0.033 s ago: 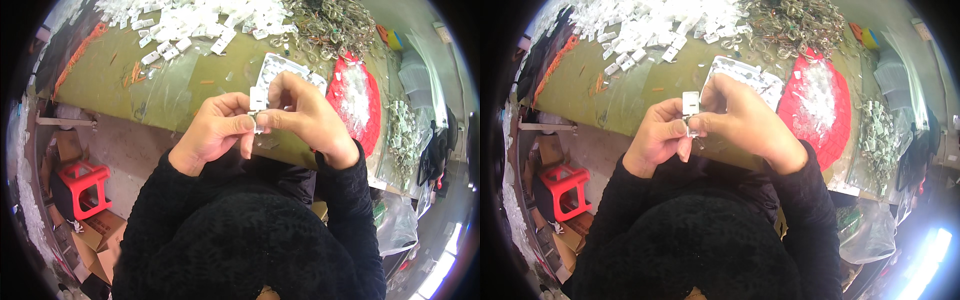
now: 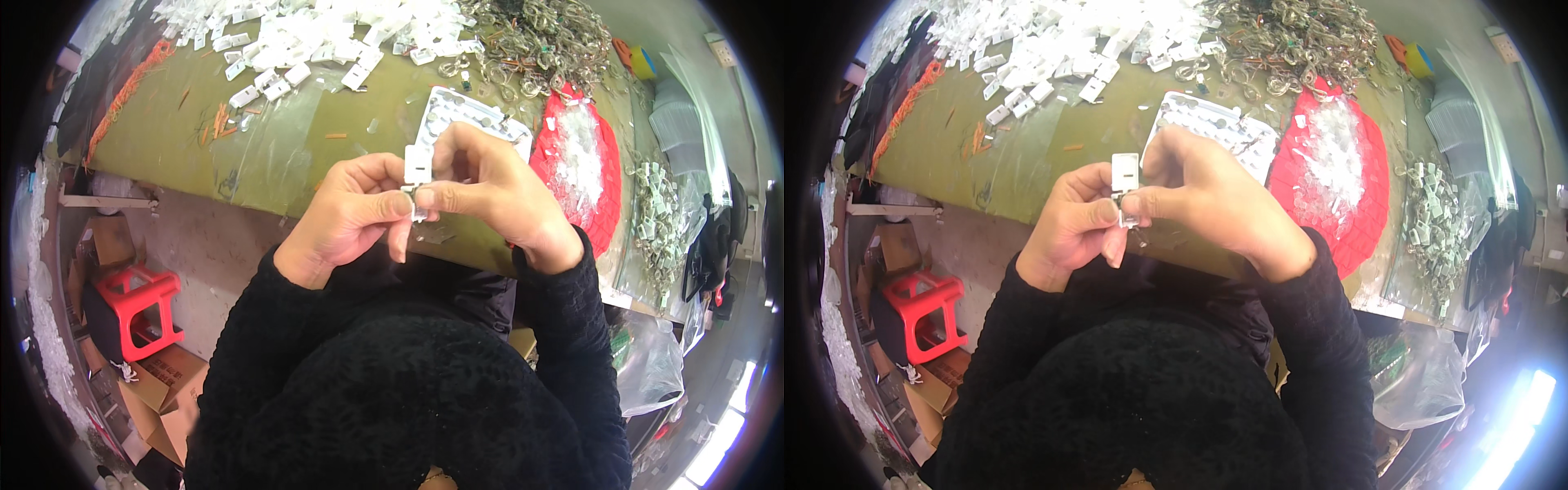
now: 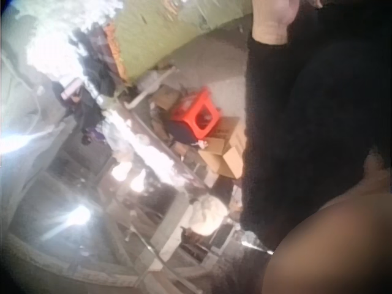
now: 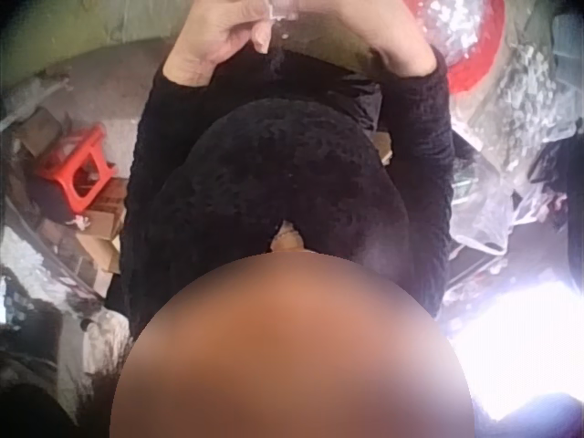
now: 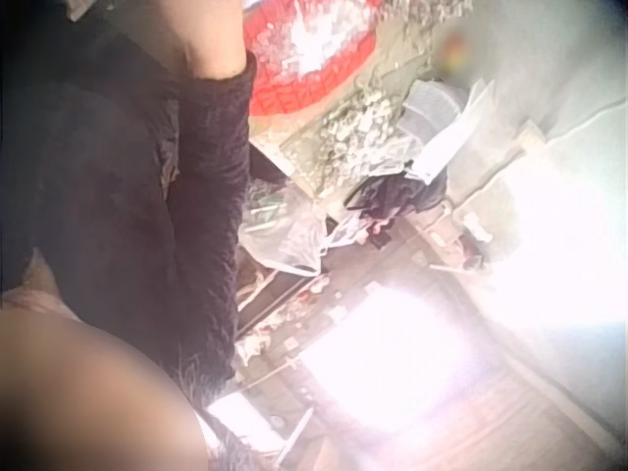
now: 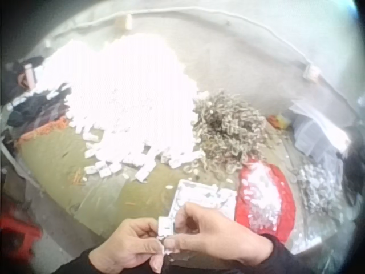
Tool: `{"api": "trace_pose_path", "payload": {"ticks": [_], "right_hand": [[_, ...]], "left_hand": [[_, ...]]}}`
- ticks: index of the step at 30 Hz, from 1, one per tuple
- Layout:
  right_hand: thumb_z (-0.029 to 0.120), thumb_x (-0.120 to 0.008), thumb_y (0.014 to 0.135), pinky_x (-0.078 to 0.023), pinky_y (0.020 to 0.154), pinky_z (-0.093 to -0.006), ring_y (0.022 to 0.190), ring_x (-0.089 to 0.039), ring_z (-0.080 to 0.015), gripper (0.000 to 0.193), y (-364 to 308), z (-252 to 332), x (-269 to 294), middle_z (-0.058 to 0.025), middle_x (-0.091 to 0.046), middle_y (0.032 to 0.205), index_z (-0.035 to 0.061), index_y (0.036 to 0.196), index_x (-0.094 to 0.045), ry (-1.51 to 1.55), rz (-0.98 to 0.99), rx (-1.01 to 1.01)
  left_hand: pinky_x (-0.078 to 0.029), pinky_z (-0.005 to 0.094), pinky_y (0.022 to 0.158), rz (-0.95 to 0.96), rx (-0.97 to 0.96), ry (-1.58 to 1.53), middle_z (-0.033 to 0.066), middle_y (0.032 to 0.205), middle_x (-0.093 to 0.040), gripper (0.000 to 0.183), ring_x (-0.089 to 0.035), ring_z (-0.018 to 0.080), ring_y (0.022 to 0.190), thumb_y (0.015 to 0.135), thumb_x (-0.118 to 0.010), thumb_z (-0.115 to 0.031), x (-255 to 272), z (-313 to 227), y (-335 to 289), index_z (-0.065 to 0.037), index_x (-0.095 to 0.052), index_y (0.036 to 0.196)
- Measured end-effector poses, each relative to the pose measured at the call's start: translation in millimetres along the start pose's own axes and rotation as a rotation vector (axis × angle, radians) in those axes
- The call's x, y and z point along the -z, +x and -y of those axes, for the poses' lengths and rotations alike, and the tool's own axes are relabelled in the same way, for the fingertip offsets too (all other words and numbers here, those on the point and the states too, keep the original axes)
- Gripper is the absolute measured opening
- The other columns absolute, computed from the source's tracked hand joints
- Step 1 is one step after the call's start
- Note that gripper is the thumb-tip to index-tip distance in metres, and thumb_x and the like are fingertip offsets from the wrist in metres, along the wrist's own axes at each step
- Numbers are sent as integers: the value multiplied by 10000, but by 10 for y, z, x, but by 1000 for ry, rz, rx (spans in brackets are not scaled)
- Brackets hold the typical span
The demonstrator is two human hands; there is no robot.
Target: The person assembles small electronic components by hand, inserting pins into white plastic housings and placing them into a tray. They repeatedly pick up components, align them, and insert them into housings, then place the assembled units into a tray on the table.
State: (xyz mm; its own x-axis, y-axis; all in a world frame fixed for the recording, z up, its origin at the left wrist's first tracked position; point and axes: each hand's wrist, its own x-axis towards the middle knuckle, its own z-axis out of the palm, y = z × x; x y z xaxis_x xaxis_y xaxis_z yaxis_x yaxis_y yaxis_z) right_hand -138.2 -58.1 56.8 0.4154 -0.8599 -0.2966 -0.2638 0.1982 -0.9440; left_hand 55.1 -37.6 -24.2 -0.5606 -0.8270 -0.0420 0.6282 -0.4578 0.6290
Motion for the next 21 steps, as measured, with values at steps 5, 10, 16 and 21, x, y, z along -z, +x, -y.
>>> {"api": "trace_pose_path", "payload": {"ticks": [5,10,16,21], "right_hand": [[177,-748,839,-469,648,-257,736,-592,-118,259,-68,99,69,-66,-647,825,-4,905,-576,133,171,-126],[140,-661,899,-494,641,-305,723,-629,-169,154,61,95,179,-90,-675,810,22,998,-659,-265,-295,181],[66,-583,858,-519,677,-473,767,-642,-377,55,442,-185,157,-163,-597,830,29,820,-595,-1010,-408,566],[68,-627,834,-504,724,-443,823,-627,-373,62,507,-254,164,-156,-617,855,27,880,-622,-1116,-379,483]], "left_hand": [[-532,318,390,43,21,-4,252,906,-675,400,-618,223,471,858,-691,-67,8,-12,-43,97,-548,1194],[-536,295,420,63,-11,-241,219,983,-674,287,-624,188,510,953,-616,-99,45,-32,13,78,-557,1172],[-513,265,382,-41,-16,-204,225,1005,-646,387,-597,134,532,957,-617,-134,35,-36,52,94,-498,1247],[-520,259,395,-54,-7,-157,208,991,-640,419,-628,134,598,938,-659,-170,46,-19,53,85,-507,1233]]}}
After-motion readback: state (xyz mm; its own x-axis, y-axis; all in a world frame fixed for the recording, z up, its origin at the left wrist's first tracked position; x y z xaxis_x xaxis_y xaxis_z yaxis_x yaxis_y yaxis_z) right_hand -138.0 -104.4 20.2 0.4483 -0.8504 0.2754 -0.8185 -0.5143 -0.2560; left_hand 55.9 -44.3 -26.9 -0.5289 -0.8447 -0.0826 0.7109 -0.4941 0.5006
